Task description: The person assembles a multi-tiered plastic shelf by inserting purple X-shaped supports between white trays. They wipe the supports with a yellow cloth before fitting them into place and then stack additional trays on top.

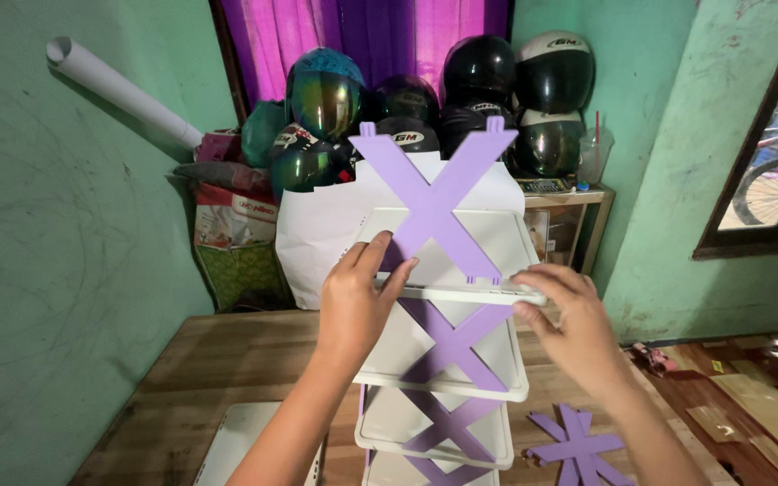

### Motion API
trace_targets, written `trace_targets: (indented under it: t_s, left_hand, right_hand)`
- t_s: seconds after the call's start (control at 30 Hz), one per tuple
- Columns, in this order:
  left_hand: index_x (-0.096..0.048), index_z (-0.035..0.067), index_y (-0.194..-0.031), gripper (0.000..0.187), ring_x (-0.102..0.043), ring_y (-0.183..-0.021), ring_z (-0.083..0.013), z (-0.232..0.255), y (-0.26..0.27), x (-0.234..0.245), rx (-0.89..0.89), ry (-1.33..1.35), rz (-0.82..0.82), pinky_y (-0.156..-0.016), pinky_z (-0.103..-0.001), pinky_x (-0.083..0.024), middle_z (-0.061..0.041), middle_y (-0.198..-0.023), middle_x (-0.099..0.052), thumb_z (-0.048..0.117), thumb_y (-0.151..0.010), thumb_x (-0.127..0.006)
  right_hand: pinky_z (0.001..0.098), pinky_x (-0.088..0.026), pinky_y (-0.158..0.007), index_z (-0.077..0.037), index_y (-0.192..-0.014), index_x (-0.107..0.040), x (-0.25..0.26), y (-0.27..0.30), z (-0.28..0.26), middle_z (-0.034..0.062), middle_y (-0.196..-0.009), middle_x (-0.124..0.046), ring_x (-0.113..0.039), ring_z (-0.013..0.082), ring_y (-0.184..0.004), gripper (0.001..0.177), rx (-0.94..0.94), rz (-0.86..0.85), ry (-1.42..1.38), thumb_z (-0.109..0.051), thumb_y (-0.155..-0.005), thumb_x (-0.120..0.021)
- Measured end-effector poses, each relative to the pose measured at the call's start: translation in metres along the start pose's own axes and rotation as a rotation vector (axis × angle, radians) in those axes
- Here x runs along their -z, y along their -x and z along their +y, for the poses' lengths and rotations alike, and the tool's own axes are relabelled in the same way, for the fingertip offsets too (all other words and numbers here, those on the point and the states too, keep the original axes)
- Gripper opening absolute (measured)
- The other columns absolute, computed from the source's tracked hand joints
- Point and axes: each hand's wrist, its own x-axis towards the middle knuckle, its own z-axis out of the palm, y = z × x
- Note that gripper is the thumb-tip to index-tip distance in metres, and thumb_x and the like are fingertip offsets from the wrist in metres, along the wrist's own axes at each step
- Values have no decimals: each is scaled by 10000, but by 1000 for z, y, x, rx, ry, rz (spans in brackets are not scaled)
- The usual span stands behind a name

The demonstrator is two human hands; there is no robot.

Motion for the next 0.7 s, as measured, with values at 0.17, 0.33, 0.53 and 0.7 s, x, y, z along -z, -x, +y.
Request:
trace_targets:
  t_s: [0.17, 0.33, 0.53, 0.7]
  left_hand:
    - [-703, -12, -1161, 440, -628, -609, -267, -6, -2, -13, 20, 14, -29, -602, -387, -542, -136, -879, -686, 260, -842, -835]
    - [-705, -5, -1155, 451, -633, -593, -276, -2, -3, -23, 50, 9, -67, -582, -395, -543, -140, -846, -684, 287, -837, -835]
    - [-711, 9, -1139, 449, -644, -630, -301, 5, -4, -33, 17, -11, -49, -581, -408, -537, -136, -829, -687, 307, -830, -841]
    - [-713, 17, -1136, 447, -647, -640, -302, 6, -6, -37, 6, -6, -59, -583, -403, -535, -133, -845, -685, 310, -822, -840]
  right_hand:
    - [328, -603, -965, -109, -1080, -784, -23, -11, 35, 36, -1235, -721, -678, 190, -1144, 218, -42, 118, -390, -62, -885, -697]
    - [281, -606, -937, -50, -1057, -771, -26, -28, 75, 68, -1195, -741, -697, 166, -1101, 198, 53, 92, -465, 25, -893, -689]
    - [272, -580, -847, -17, -1053, -745, -41, -34, 87, 72, -1145, -693, -655, 160, -1039, 189, 13, 130, -512, 4, -865, -726]
    - [271, -552, -858, -24, -1093, -765, -44, -20, 73, 64, -1128, -727, -643, 160, -1030, 230, 57, 198, -343, -18, -863, -764]
